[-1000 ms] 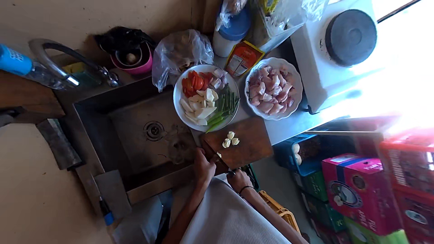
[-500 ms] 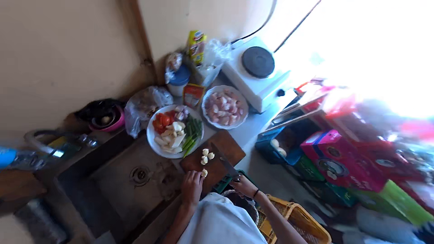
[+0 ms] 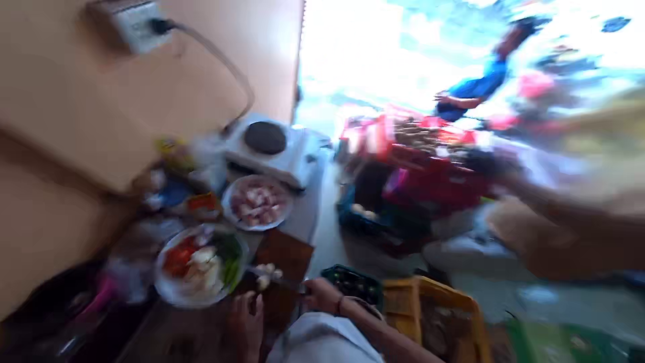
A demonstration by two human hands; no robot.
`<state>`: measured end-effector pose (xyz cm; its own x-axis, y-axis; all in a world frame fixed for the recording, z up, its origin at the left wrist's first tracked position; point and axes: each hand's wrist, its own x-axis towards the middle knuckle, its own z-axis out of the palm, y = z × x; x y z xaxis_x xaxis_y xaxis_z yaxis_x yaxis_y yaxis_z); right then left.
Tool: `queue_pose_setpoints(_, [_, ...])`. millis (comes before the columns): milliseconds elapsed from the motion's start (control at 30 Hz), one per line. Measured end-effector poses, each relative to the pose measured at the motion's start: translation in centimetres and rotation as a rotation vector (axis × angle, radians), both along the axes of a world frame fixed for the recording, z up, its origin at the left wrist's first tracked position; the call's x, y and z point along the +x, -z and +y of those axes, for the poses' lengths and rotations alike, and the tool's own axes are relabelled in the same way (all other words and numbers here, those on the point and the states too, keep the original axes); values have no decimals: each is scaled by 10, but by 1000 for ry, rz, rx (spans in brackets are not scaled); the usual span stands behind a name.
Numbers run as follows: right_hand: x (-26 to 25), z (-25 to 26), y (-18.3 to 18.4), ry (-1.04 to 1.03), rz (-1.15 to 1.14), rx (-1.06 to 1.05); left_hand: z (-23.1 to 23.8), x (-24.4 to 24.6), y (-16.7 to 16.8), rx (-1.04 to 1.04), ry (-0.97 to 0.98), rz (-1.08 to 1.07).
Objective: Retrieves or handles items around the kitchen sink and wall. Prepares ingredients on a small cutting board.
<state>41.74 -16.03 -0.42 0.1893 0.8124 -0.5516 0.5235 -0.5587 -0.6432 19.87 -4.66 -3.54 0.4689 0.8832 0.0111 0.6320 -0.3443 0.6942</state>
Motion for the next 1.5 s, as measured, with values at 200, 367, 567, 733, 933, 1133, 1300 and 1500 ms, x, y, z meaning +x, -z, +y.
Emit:
queue_pose_setpoints(200, [-35, 61, -48, -334, -160, -29, 99, -154, -53, -53, -835, 80])
queue_pose_setpoints(367, [-100, 118, -84, -664, -367, -42, 184, -245, -50, 18, -1024, 156])
queue_pose_setpoints(567, [-206, 187, -91, -957, -501, -164, 205, -268, -27, 78, -1101, 91])
queue_pose_setpoints(733, [-263, 239, -47, -960, -452, -154, 193, -247, -11, -266, -1196, -671])
queue_pose_setpoints(933, [-320, 303, 6, -994, -409, -73, 180, -248, 17, -474, -729, -1224])
queue_pose_setpoints(1133, [-353, 337, 12, -1097, -449, 83, 145, -307, 34, -186, -797, -354])
queue_pose_setpoints(1300, [-372, 346, -19, -1259, -542, 155, 142, -324, 40, -210, -510, -230])
queue_pose_setpoints(1500, [-365, 331, -27, -1224, -625, 288, 141, -296, 23, -134, -599, 40])
